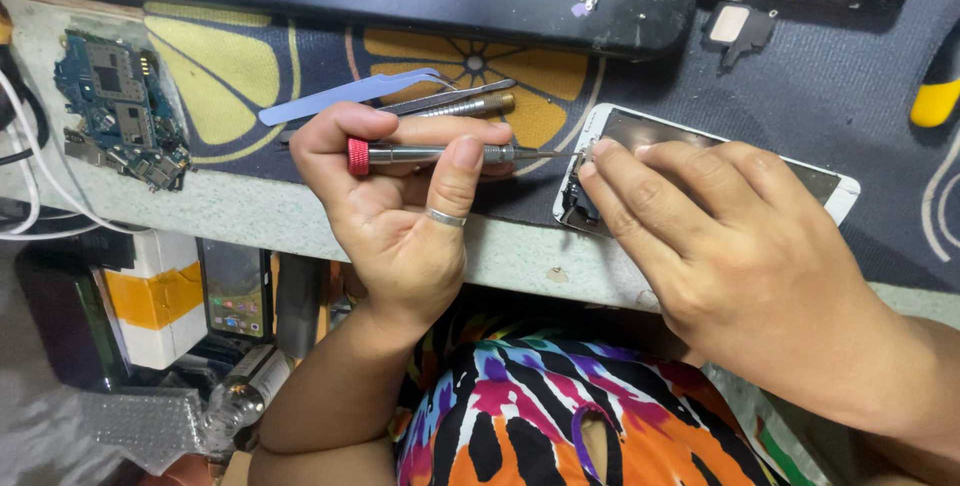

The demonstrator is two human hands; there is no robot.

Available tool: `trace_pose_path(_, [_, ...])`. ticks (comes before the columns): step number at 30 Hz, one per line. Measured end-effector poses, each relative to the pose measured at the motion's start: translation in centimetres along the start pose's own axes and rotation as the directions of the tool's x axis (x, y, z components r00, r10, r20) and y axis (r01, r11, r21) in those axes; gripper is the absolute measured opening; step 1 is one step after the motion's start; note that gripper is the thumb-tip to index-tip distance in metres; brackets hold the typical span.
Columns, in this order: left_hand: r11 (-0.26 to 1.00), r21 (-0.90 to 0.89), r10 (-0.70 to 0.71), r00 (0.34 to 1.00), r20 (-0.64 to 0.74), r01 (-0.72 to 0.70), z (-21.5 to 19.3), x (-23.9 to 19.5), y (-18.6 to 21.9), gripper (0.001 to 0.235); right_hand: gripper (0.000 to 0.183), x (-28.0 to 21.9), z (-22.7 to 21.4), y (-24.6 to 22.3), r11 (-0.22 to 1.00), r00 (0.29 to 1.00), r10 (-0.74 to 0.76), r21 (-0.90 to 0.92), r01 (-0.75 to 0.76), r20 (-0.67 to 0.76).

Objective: The person uses a screwdriver and tweezers to remove screws and small components from a disassembled white smartphone. They carefully pry and lift internal parts, then reposition and secure them with screws.

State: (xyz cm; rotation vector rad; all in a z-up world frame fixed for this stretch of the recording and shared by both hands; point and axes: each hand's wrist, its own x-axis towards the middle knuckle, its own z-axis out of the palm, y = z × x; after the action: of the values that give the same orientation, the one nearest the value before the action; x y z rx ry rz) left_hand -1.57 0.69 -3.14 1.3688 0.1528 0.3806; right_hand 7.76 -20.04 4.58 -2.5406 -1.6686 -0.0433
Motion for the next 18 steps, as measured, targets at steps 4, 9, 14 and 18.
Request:
trace_pose_path(4, [0.999, 0.035, 0.003, 1.0, 0.006, -0.003, 0.1, 0.04, 0.03, 0.038, 0.063, -0.16, -0.17, 0.05, 1.0, 1.0, -0.003, 0.0, 0.003, 0.021])
trace_pose_path(9, [0.999, 0.046, 0.012, 1.0, 0.005, -0.013, 0.21, 0.1, -0.08, 0.038, 0.062, -0.3, -0.04, 0.05, 0.999, 1.0, 0.006, 0.035, -0.006, 0.009])
trace_pose_path(14, [0.999, 0.043, 0.016, 1.0, 0.007, -0.016, 0.21, 0.09, -0.13, 0.038, 0.06, -0.34, 0.07, 0.05, 0.999, 1.0, 0.006, 0.043, -0.006, 0.0])
trace_pose_path(18, [0.999, 0.044, 0.023, 1.0, 0.013, -0.024, 0.2, 0.2, -0.2, 0.037, 0.059, -0.29, 0.07, 0.07, 0.999, 1.0, 0.005, 0.051, -0.005, 0.0])
